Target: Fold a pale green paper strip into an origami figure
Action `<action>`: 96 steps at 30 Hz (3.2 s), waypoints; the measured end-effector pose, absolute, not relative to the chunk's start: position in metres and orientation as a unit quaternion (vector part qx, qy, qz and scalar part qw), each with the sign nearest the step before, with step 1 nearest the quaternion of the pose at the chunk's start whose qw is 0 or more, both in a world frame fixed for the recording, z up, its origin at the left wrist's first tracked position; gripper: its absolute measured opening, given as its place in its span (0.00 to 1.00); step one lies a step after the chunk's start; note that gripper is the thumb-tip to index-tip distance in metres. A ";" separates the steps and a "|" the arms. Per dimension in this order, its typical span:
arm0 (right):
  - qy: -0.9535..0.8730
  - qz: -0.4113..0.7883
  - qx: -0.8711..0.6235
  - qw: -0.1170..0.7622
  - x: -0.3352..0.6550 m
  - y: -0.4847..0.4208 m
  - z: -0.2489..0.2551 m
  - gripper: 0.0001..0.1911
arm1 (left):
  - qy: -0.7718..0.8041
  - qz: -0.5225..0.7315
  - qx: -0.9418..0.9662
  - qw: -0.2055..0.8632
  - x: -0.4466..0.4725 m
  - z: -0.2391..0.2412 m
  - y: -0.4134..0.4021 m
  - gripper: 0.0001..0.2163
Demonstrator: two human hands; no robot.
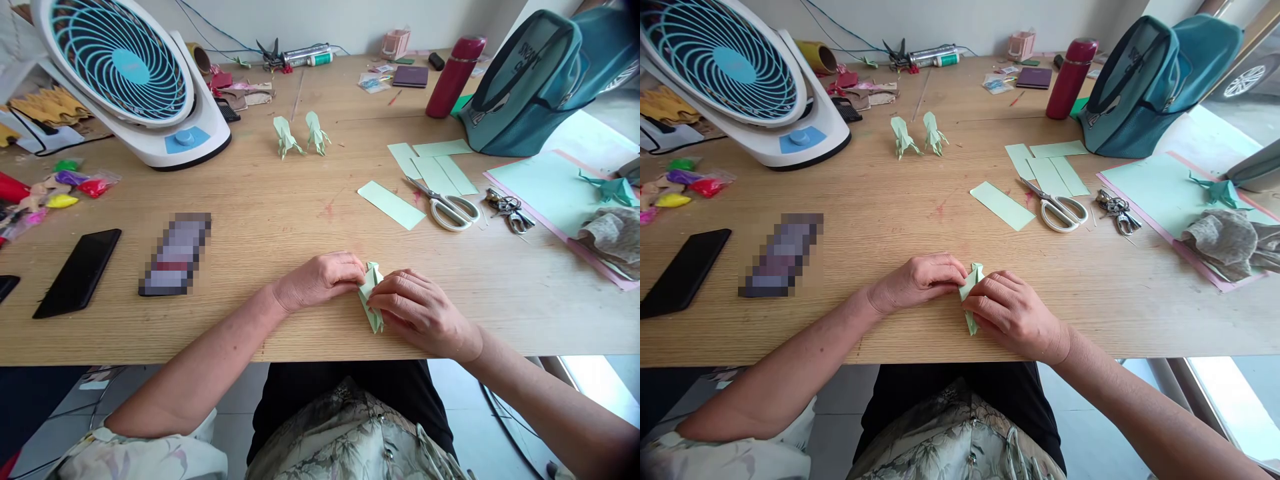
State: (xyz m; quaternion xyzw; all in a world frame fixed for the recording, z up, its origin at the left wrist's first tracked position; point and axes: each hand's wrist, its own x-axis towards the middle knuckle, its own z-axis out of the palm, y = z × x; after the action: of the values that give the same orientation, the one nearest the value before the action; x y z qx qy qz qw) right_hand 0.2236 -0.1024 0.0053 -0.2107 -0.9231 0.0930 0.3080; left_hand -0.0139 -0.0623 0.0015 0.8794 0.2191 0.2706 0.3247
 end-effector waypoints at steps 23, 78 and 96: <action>-0.808 0.155 -0.216 0.526 0.220 -0.104 0.008 0.24 | 0.254 0.326 0.615 0.671 0.012 0.006 -0.078 0.15; -0.679 0.487 -0.410 0.366 0.214 -0.094 0.009 0.07 | 0.332 0.389 0.780 0.360 0.004 0.020 -0.083 0.06; -0.770 0.336 -0.400 0.367 0.215 -0.092 0.007 0.04 | 0.331 0.309 0.796 0.401 -0.005 0.035 -0.082 0.11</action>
State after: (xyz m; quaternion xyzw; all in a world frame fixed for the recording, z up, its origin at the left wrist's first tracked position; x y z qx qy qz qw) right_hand 0.2152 -0.0923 0.0073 -0.4000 -0.7696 0.3359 0.3673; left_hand -0.0050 -0.0817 0.0353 0.7961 0.3314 0.3092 0.4010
